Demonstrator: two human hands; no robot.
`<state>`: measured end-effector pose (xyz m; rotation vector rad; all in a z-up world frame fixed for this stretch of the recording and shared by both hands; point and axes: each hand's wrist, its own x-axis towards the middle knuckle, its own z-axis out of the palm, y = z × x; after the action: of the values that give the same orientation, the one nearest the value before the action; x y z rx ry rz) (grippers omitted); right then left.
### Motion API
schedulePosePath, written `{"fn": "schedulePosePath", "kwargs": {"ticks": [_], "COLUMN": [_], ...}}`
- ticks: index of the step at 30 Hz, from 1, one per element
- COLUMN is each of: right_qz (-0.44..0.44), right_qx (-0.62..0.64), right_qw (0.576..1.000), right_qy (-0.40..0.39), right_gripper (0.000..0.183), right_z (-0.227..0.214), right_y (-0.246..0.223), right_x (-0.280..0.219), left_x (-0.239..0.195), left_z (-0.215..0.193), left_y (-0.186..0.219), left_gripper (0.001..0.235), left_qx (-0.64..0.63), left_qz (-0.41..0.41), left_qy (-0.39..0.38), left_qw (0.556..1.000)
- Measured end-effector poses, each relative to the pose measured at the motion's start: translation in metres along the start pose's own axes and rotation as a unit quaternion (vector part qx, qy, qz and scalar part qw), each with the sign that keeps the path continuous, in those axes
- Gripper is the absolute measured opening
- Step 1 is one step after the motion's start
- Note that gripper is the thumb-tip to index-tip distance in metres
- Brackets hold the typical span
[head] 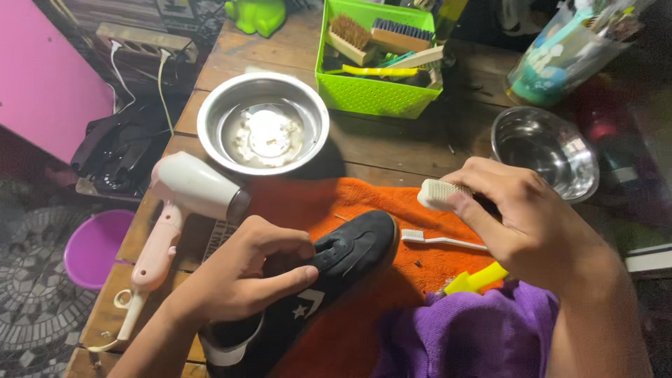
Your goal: The person cleans a black sneaker by scrubbing the upper fabric with a brush and then uses a small metal tool to pick debris out of the sole's treads. The shoe is held over an orange towel on a wooden table.
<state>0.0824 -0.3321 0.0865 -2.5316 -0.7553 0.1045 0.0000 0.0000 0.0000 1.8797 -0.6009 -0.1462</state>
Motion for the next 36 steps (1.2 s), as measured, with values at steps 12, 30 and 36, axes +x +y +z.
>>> {"fn": "schedulePosePath", "kwargs": {"ticks": [12,30,36], "right_qz": [-0.137,-0.173,-0.236], "right_qx": [-0.067,0.026,0.058], "right_qw": [0.987,0.984,0.970], "right_qy": [0.047,0.041,0.008], "right_gripper": [0.030,0.046,0.044], "right_z": [0.040,0.061,0.069], "right_y": [0.007,0.027,-0.006], "right_x": [-0.003,0.020,0.008], "left_x": [0.000,-0.003,-0.020], "left_z": [-0.005,0.012,0.030], "left_y": [-0.016,-0.034,-0.068], "left_gripper": [0.027,0.032,0.056], "left_qx": [-0.110,-0.199,-0.190], "left_qz": [-0.058,-0.096,-0.117], "left_qy": [-0.039,-0.062,0.035], "left_qw": [0.991,0.973,0.974]}}
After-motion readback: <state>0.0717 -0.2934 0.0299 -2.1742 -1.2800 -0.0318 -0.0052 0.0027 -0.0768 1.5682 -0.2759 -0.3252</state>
